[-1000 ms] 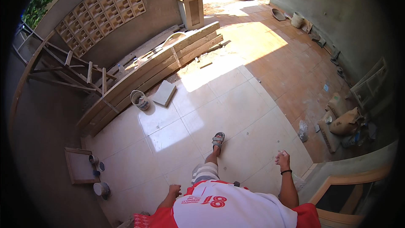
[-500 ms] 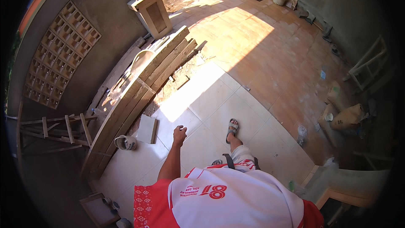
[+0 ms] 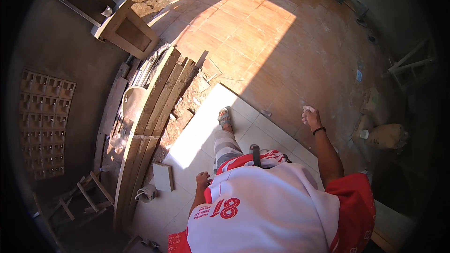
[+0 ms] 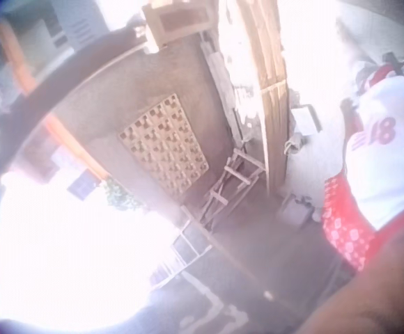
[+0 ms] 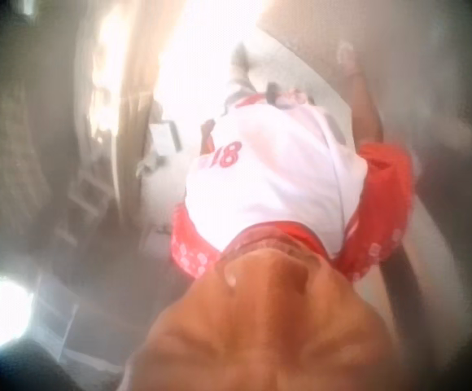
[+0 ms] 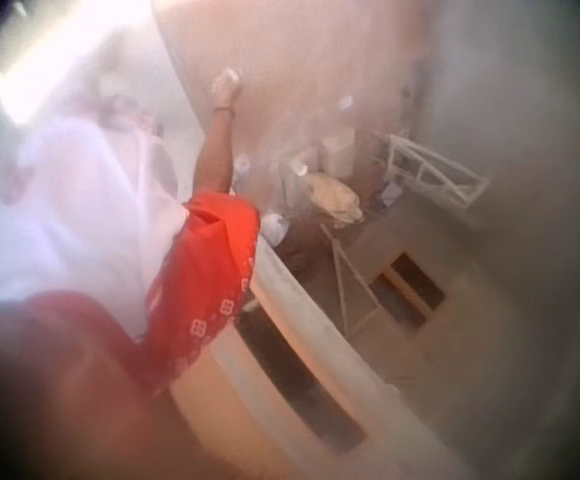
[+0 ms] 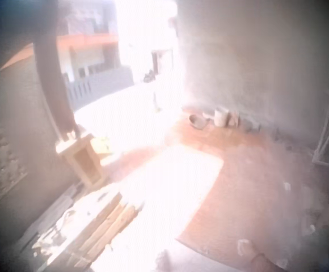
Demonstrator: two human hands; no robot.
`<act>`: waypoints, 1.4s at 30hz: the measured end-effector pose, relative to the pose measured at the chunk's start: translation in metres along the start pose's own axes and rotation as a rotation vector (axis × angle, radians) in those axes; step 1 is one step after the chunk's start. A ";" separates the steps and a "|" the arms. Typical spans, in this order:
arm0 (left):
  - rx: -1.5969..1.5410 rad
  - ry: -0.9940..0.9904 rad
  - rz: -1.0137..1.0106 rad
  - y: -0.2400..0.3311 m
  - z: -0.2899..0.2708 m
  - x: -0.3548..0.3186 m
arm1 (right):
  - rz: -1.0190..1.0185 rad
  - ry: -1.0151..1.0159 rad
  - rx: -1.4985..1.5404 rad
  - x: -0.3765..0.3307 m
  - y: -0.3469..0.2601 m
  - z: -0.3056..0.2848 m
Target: The person moves a ladder, then sits on the floor to assemble an angle grinder by attaching a grinding disc and tightening it with a wrench. The person then walks around the construction site and returns to the grinder.
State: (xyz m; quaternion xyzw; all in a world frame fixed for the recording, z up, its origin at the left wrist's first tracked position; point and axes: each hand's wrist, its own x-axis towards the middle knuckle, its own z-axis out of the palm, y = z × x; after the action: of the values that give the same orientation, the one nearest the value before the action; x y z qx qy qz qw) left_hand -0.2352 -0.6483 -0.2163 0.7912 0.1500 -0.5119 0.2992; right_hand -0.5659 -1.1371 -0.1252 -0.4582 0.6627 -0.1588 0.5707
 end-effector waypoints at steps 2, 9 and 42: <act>0.165 0.014 -0.015 0.020 -0.006 0.025 | -0.032 0.008 0.043 0.062 -0.054 0.026; 0.391 0.035 0.030 0.251 -0.019 0.154 | 0.258 0.046 -0.077 0.184 -0.084 0.129; 0.269 -0.077 0.123 1.519 0.183 0.609 | -0.006 -0.322 -0.425 1.084 -0.828 0.419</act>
State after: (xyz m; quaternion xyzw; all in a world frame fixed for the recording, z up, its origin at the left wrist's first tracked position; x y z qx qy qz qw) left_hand 0.7211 -1.9837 -0.3328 0.8117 0.0198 -0.5379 0.2267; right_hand 0.2425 -2.2990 -0.3047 -0.5892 0.5802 0.0571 0.5593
